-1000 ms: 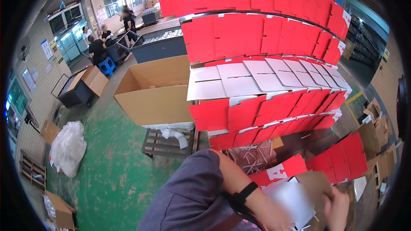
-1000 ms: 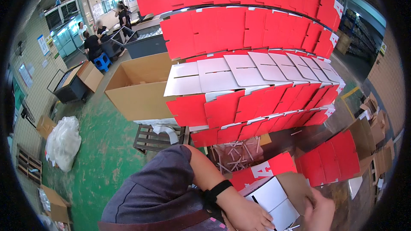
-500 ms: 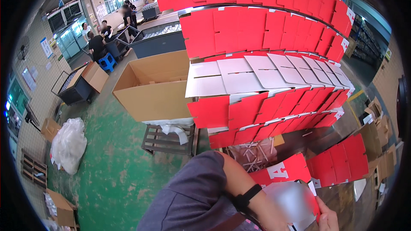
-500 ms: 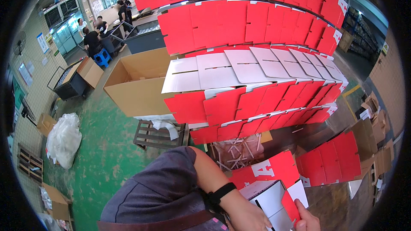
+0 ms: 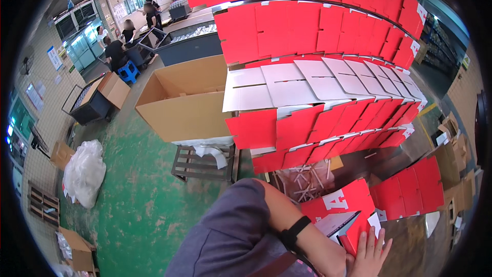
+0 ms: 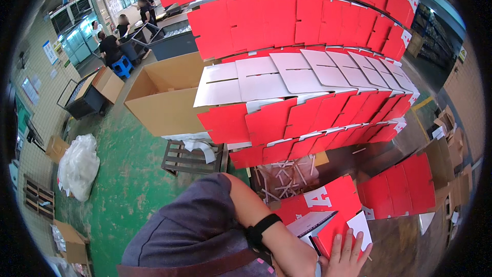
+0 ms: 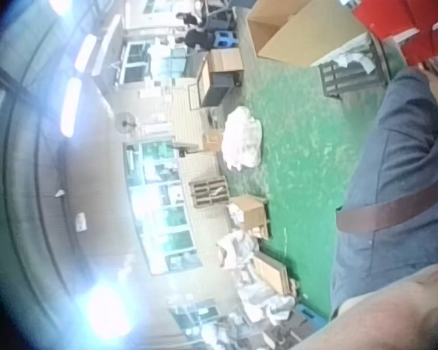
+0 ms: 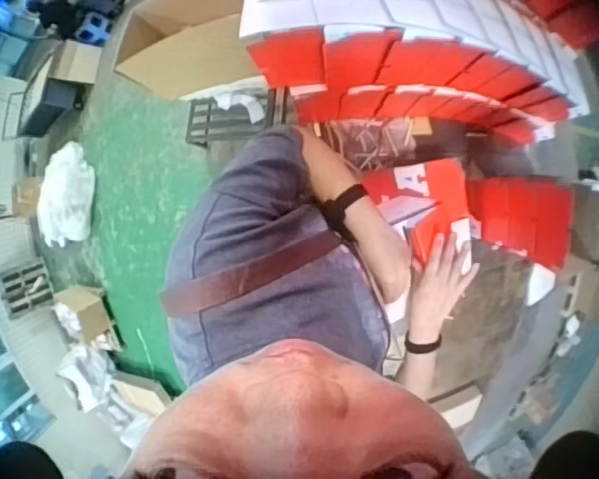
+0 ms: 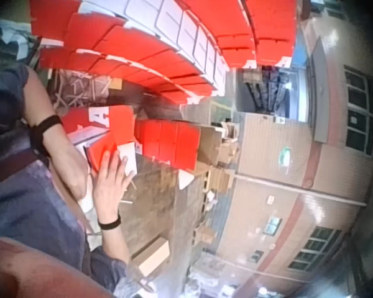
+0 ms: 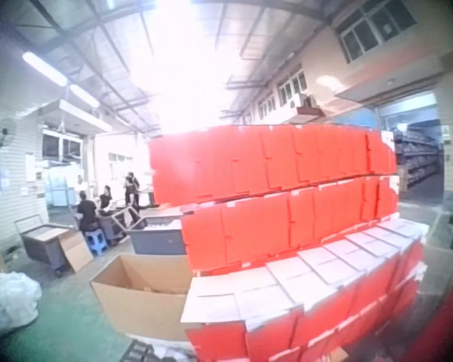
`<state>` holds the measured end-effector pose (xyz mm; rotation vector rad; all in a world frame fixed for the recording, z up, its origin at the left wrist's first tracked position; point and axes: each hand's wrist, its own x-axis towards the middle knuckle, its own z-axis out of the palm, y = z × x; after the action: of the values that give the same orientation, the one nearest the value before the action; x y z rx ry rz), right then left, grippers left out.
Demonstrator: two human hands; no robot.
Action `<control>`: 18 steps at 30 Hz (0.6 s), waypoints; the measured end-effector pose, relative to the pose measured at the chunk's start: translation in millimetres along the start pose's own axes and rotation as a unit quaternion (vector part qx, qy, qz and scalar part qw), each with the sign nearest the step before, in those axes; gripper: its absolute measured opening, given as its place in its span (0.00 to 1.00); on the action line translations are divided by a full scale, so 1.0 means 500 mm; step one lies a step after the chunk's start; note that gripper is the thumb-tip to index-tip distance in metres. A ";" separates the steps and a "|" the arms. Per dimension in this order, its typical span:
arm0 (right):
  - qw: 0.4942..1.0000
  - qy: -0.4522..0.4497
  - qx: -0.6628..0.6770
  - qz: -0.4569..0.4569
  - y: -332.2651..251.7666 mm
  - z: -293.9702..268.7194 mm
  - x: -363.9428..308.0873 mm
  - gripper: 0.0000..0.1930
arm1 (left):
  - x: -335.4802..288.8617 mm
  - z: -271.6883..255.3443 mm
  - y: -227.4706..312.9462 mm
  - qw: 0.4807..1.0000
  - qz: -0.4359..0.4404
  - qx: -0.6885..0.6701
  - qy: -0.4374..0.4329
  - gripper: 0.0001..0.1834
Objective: The user is folding and assembling red and white cardboard boxes at a workstation in a warehouse environment.
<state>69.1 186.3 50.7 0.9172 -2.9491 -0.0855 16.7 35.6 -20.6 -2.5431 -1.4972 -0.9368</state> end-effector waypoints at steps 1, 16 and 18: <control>1.000 -0.009 0.019 -0.007 -0.003 0.013 -0.005 0.37 | 0.001 0.000 0.002 1.000 -0.002 -0.006 0.002 0.18; 0.685 0.128 0.642 0.320 -0.027 -0.064 -0.179 0.15 | -0.027 -0.140 0.073 0.787 -0.350 -0.396 0.320 0.14; 0.626 0.081 0.706 0.321 -0.016 -0.061 -0.153 0.13 | -0.054 -0.175 0.101 0.872 -0.396 -0.214 0.193 0.16</control>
<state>138.5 222.1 77.9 -0.3360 -2.3961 2.3249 6.5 -41.2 49.6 -1.6805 -2.4182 -1.9084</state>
